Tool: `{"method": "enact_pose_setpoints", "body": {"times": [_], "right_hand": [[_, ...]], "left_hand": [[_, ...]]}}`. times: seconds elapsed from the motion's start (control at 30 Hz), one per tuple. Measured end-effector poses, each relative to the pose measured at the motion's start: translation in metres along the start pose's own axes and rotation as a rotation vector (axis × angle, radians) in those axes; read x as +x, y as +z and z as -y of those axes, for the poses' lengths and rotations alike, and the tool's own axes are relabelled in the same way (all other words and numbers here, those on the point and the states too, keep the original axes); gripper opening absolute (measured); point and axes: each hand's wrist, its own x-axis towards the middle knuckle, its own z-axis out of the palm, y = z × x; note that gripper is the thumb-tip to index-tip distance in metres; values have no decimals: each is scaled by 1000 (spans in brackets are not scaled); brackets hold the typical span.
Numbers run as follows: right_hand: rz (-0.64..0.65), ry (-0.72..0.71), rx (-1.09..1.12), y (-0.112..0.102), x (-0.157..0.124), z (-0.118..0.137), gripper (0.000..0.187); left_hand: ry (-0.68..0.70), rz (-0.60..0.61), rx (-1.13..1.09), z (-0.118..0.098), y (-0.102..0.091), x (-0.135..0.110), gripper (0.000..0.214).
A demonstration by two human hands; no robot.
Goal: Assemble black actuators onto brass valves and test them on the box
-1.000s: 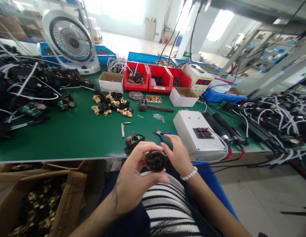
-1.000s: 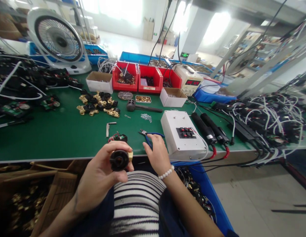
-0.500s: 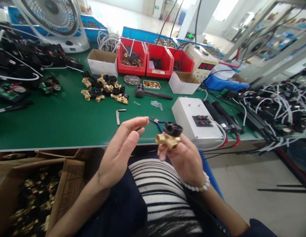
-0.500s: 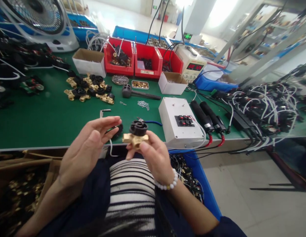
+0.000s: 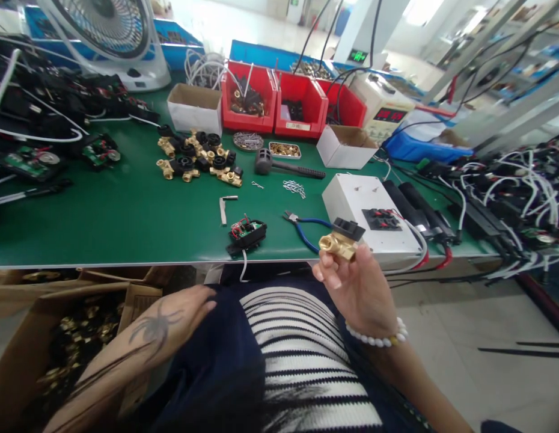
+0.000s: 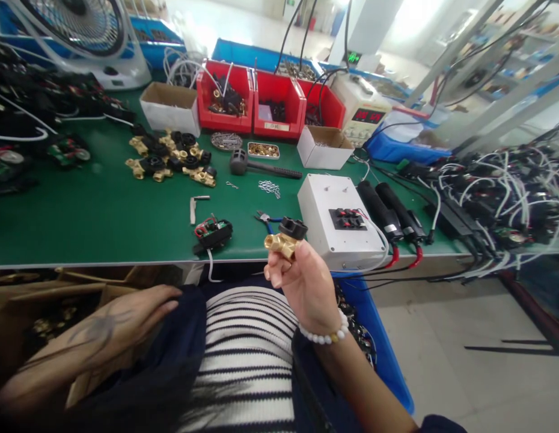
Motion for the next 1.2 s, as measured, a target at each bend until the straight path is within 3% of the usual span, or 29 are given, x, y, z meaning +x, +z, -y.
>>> {"method": "enact_pose_setpoints", "body": {"times": [0.07,0.17,0.2,0.23,0.33,0.37,0.47,0.63,0.73,0.8,0.9,0.97,1.07,1.13,1.2], "right_hand": [[8,6,-20,2,1,-2,35],[31,27,-38,4,2,-2,35],[41,31,-44,5,2,-2,34],[48,31,-54,5,1,-1,33],[32,17,-104,4,0,-1,33],[23,16,-114,4,-1,-1,34],[29,35,-88,3,-1,-3,32],[68,79,-37,4,0,-6,34],[81,59,-70,3,-1,-7,32],[100,17,-127,3,-3,-9,26],[129,-48,-236,6,-7,-9,28],[165,-74,-293,9,-10,-8,30],[242,-123,-328,13,-15,-3,28],[273,-160,-333,14,-18,0,28],[277,-173,-343,14,-20,2,27]], "left_hand": [[105,110,-181,-27,-11,1,30],[502,467,-627,-59,-9,16,36],[561,500,-651,-60,-3,23,37],[524,434,-586,-55,2,28,36],[205,1,-110,-23,12,35,35],[151,-56,-27,-12,12,34,35],[163,16,-54,1,3,26,28],[336,176,-414,-24,7,25,24],[390,301,-416,-32,10,31,25],[291,146,-285,-34,2,35,28],[100,-299,-106,-41,-18,46,39],[-29,-486,84,-49,-25,56,49],[-171,-452,406,-61,-17,76,64],[-172,-378,486,-65,-4,89,67],[-140,-394,480,-62,6,99,64]]}}
